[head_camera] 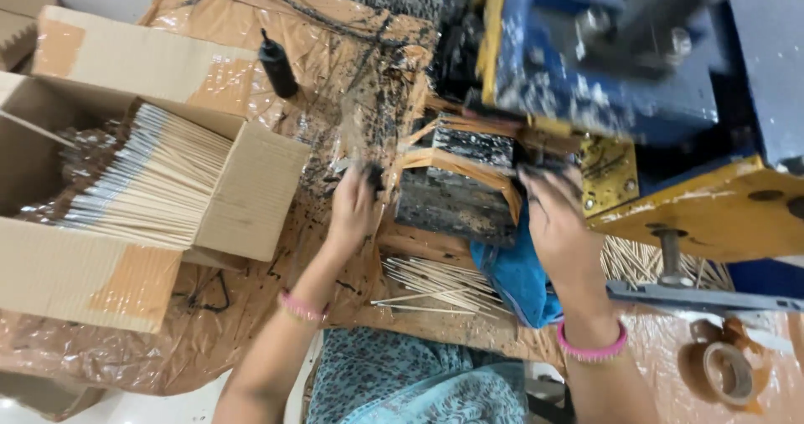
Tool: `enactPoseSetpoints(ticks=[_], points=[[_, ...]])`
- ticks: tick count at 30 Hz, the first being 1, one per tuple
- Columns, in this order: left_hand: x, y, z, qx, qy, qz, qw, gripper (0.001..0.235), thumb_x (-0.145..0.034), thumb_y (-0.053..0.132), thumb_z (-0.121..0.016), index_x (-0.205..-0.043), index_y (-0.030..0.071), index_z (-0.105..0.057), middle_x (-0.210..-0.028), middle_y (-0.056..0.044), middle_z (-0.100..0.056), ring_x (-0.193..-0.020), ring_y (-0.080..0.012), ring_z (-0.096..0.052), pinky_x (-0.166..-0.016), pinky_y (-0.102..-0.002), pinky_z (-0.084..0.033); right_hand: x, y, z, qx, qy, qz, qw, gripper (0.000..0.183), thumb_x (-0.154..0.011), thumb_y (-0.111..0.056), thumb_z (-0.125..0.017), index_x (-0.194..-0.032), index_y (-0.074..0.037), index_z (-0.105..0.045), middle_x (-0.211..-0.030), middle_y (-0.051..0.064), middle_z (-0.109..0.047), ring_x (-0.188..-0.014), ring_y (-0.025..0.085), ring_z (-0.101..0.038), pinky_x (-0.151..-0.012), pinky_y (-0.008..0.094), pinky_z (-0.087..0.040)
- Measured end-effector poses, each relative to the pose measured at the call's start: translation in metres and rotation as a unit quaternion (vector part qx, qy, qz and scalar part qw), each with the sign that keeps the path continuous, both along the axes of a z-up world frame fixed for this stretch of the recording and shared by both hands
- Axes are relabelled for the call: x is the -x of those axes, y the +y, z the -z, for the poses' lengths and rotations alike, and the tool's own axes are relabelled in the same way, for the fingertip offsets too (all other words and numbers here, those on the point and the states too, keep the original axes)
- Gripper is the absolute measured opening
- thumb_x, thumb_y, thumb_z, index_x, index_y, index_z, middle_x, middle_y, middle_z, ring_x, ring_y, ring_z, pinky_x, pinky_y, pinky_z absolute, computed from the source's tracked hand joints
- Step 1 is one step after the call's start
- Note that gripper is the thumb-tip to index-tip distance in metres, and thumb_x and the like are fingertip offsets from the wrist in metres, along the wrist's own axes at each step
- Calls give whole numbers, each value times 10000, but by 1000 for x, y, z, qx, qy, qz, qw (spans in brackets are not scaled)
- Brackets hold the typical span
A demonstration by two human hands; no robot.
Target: Feeding bamboo sticks into an industrial machine for coating and sorting.
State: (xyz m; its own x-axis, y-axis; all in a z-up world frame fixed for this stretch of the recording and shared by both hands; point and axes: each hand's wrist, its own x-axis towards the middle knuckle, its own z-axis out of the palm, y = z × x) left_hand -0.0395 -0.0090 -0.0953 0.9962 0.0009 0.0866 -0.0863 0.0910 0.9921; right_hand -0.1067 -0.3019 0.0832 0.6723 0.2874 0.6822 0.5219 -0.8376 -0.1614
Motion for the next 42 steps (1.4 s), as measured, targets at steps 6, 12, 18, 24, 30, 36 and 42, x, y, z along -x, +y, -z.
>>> enactPoseSetpoints(ticks=[6, 12, 18, 24, 30, 36, 42], points=[[128, 40, 120, -208, -3, -168, 964, 252, -992, 5, -507, -1205, 4, -641, -877, -51, -583, -772, -183, -533, -659, -335, -460, 82, -95, 61, -130, -3, 203, 971, 165, -960, -21, -689, -1114, -32, -745, -972, 119, -721, -845, 281, -688, -794, 361, -551], [138, 6, 36, -216, -145, -64, 963, 142, -944, 34, -579, -1027, 50, -692, -891, -164, -692, -775, -304, -649, -706, -382, -524, 112, -62, 72, -93, 48, 195, 975, 240, -848, -114, -700, -1061, -6, -679, -943, 142, -714, -857, 279, -689, -834, 385, -540], [97, -19, -40, -361, -189, 180, 895, 85, -739, 23, -696, -750, 17, -612, -724, -168, -641, -681, -347, -645, -617, -429, -516, 86, -40, 97, -415, 254, -109, 867, 138, -909, -30, -693, -1046, -25, -680, -944, 89, -697, -870, 149, -675, -828, 296, -544], [15, 21, -111, -107, -73, 62, 990, 187, -988, 134, -603, -844, 18, -635, -652, 40, -523, -609, -60, -468, -508, -287, -391, 9, 2, 5, -203, 171, -95, 959, 260, -900, 49, -678, -1143, -39, -701, -1094, 100, -735, -1036, 217, -680, -932, 335, -530], [-60, -5, -91, 73, 30, 9, 997, 271, -990, 205, -697, -772, 44, -698, -632, 53, -543, -528, -39, -411, -456, -246, -289, -20, 26, -13, 123, 27, 31, 992, 377, -897, -3, -601, -1243, -100, -717, -1224, 119, -741, -1210, 353, -620, -1077, 476, -435], [-58, -20, -86, 251, 68, 88, 962, 188, -987, 179, -684, -854, 61, -744, -708, 68, -631, -576, -19, -484, -510, -217, -366, -12, 19, 3, 50, 117, 92, 988, 460, -869, 9, -552, -1305, -56, -687, -1108, 200, -717, -1035, 409, -647, -983, 480, -464], [-55, -28, -51, 198, 51, 40, 978, 240, -1026, 201, -658, -820, 80, -682, -668, 76, -547, -547, -24, -406, -474, -217, -307, -28, -3, 14, -3, 104, 37, 994, 300, -935, 16, -566, -1197, -38, -702, -1070, 188, -724, -999, 350, -684, -1076, 481, -450]])
